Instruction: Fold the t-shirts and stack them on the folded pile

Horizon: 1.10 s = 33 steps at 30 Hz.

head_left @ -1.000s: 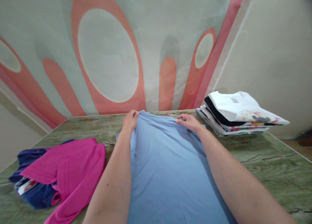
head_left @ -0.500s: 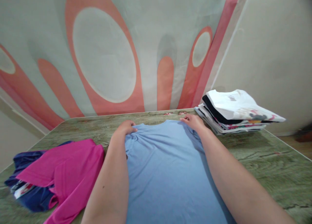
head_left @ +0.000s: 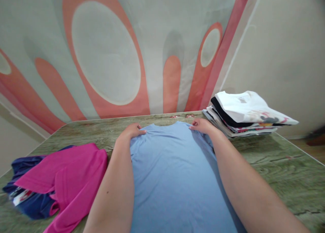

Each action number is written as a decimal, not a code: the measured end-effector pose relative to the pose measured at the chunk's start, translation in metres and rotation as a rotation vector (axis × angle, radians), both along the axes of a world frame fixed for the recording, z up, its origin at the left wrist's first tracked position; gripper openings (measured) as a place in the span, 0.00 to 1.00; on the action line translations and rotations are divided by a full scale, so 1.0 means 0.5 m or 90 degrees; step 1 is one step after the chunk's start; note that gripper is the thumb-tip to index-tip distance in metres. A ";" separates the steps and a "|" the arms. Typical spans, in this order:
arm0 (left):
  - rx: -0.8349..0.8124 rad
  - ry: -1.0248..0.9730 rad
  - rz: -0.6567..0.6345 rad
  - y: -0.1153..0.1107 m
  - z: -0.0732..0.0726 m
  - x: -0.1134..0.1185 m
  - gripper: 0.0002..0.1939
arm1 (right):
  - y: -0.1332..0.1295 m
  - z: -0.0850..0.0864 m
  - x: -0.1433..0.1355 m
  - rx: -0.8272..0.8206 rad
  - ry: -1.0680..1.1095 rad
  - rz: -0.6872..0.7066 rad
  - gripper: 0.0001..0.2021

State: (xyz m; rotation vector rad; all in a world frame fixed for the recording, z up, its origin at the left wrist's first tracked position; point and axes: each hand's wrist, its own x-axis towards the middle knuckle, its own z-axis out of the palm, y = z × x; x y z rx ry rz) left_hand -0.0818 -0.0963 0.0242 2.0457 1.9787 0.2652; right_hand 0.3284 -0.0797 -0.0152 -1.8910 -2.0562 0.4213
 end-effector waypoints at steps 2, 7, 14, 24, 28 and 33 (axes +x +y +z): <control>-0.017 0.013 0.020 0.001 0.009 -0.016 0.10 | -0.002 0.004 -0.007 0.003 -0.013 -0.013 0.12; 0.096 0.030 0.119 -0.001 -0.014 -0.012 0.09 | -0.021 0.003 -0.027 0.097 -0.065 -0.182 0.13; 0.230 0.018 0.162 -0.013 0.007 0.030 0.11 | -0.051 0.036 -0.055 0.095 -0.130 -0.168 0.11; 0.167 -0.072 -0.236 -0.132 0.061 0.188 0.14 | -0.299 0.169 -0.285 0.115 -0.216 0.321 0.11; 0.131 -0.050 -0.299 -0.182 -0.018 0.146 0.15 | -0.501 0.085 -0.313 0.154 -0.228 0.464 0.19; 0.093 0.021 -0.349 -0.200 -0.051 0.121 0.24 | -0.614 0.088 -0.292 -0.004 -0.158 0.764 0.15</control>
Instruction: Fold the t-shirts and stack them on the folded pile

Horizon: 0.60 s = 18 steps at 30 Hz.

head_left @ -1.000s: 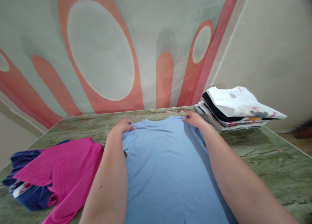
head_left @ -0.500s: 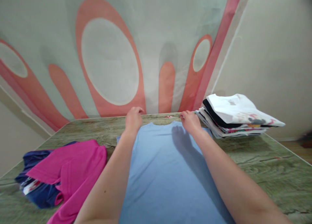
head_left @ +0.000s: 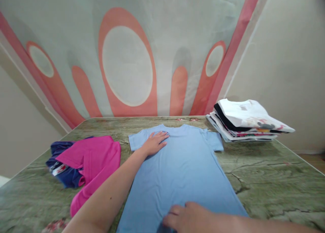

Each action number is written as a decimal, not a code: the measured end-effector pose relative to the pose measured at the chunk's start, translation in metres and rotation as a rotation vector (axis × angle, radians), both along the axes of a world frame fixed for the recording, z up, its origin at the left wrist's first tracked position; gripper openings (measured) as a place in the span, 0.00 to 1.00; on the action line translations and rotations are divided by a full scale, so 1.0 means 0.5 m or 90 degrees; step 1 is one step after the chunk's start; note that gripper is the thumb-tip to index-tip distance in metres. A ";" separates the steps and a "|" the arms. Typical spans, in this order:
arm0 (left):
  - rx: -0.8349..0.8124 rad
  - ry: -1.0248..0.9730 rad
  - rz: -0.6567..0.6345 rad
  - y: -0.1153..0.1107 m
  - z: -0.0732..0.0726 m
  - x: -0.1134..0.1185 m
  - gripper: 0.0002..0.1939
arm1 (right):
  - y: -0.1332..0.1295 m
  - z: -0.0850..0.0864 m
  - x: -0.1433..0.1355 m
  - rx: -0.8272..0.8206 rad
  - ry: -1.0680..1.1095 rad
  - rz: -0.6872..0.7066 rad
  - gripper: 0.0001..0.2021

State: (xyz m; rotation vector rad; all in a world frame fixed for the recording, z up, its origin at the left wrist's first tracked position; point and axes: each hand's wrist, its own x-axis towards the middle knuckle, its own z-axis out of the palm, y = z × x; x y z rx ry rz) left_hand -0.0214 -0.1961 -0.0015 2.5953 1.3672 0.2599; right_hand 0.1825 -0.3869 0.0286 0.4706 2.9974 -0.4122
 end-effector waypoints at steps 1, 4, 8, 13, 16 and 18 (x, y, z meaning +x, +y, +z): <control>0.000 0.013 0.000 0.001 0.000 0.001 0.25 | 0.011 0.020 0.000 -0.038 0.011 0.014 0.14; 0.003 0.046 0.005 0.003 -0.001 0.005 0.25 | 0.070 0.064 -0.014 0.001 0.125 -0.156 0.19; 0.011 0.057 0.002 -0.001 -0.007 -0.003 0.27 | 0.070 0.044 -0.035 0.029 0.115 -0.206 0.32; 0.007 0.058 -0.018 -0.005 -0.004 -0.012 0.29 | 0.026 0.053 -0.040 -0.191 0.066 0.232 0.13; 0.007 0.059 -0.018 -0.001 -0.001 -0.013 0.29 | 0.064 0.071 -0.053 -0.146 0.122 0.015 0.17; 0.007 0.062 -0.012 0.005 0.000 -0.016 0.28 | 0.076 0.061 -0.064 -0.051 0.141 -0.159 0.25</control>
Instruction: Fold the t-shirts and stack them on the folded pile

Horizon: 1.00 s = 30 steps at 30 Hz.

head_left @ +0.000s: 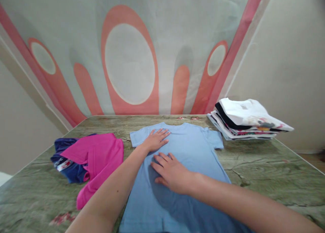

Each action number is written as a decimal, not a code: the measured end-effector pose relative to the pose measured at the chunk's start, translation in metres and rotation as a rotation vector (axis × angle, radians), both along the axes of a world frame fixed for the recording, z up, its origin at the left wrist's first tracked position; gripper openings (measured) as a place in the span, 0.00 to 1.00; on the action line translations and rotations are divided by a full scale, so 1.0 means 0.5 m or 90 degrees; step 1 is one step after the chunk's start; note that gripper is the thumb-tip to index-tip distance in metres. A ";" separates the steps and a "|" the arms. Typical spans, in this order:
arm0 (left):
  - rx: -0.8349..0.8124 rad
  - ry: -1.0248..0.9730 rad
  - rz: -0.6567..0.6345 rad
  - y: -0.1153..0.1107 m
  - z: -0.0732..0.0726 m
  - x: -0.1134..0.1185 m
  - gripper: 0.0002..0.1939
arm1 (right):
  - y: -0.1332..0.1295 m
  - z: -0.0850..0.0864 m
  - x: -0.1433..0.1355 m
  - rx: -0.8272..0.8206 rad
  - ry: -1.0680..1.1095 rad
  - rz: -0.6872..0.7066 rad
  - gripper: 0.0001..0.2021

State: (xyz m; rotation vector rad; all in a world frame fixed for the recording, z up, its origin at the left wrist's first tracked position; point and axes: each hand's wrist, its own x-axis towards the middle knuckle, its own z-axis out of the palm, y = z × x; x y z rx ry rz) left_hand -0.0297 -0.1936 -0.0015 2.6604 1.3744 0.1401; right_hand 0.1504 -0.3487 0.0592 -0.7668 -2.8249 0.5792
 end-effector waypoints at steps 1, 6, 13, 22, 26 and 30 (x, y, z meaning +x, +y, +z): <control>-0.001 0.002 0.003 0.004 0.001 -0.003 0.29 | -0.004 -0.010 -0.004 0.018 -0.004 -0.007 0.28; -0.012 0.029 0.004 0.031 0.013 -0.012 0.28 | -0.051 -0.033 0.011 -0.084 0.071 0.392 0.13; -0.013 0.016 0.073 0.022 0.019 0.036 0.28 | 0.152 -0.097 0.139 0.096 0.019 -0.344 0.25; -0.008 0.013 0.047 0.040 0.005 0.065 0.27 | 0.282 -0.114 0.217 0.140 -0.009 -0.314 0.20; 0.001 0.004 -0.059 0.023 -0.007 0.097 0.26 | 0.143 -0.090 0.150 0.114 -0.010 -0.190 0.21; 0.008 0.001 -0.071 0.012 -0.016 0.101 0.28 | -0.018 -0.053 0.124 0.041 -0.065 -0.048 0.26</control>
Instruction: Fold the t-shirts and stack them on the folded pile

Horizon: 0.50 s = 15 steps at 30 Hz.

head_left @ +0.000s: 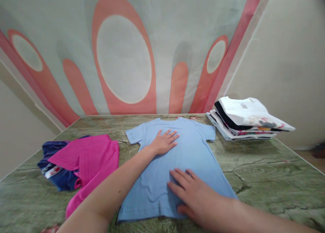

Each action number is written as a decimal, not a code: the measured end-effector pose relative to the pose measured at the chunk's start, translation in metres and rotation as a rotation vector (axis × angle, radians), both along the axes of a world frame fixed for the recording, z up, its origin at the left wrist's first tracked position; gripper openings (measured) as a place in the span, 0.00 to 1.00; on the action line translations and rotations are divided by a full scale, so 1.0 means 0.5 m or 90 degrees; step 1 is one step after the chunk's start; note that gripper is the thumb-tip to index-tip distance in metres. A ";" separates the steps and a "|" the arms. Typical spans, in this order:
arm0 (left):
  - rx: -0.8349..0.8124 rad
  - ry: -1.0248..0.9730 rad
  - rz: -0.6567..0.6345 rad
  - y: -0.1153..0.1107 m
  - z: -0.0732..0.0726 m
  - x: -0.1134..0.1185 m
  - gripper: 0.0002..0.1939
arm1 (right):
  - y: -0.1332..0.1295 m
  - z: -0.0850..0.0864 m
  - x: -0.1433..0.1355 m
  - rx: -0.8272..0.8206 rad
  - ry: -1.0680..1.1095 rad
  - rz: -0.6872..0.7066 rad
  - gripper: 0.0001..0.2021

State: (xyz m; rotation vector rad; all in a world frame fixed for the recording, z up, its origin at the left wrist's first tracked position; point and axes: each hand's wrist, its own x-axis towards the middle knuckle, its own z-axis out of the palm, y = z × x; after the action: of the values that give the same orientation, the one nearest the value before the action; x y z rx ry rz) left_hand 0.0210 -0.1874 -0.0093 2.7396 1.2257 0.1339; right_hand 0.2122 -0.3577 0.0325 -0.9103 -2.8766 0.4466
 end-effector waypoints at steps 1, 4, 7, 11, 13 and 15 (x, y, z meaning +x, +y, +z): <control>-0.004 -0.001 -0.002 -0.001 0.001 -0.001 0.28 | -0.022 0.015 0.000 -0.047 -0.001 0.104 0.20; -0.013 0.002 0.002 -0.003 0.008 -0.002 0.28 | -0.032 0.055 -0.004 -0.155 0.046 0.256 0.13; -0.003 0.007 0.009 -0.006 0.012 0.000 0.28 | -0.013 0.052 -0.027 -0.067 0.080 0.032 0.20; -0.013 0.012 0.010 -0.006 0.008 0.002 0.29 | -0.034 -0.005 -0.085 -0.027 0.031 0.178 0.21; -0.026 0.018 0.009 -0.004 0.007 0.004 0.29 | -0.050 -0.016 -0.114 -0.073 0.048 0.383 0.12; -0.036 0.030 0.008 -0.002 0.009 0.005 0.29 | -0.052 -0.008 -0.143 -0.058 0.105 0.369 0.13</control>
State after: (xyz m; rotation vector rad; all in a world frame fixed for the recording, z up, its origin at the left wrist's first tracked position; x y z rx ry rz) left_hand 0.0236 -0.1883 -0.0047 2.7017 1.2378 0.0355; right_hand 0.1408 -0.3837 0.0287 -0.0183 -2.9385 0.6619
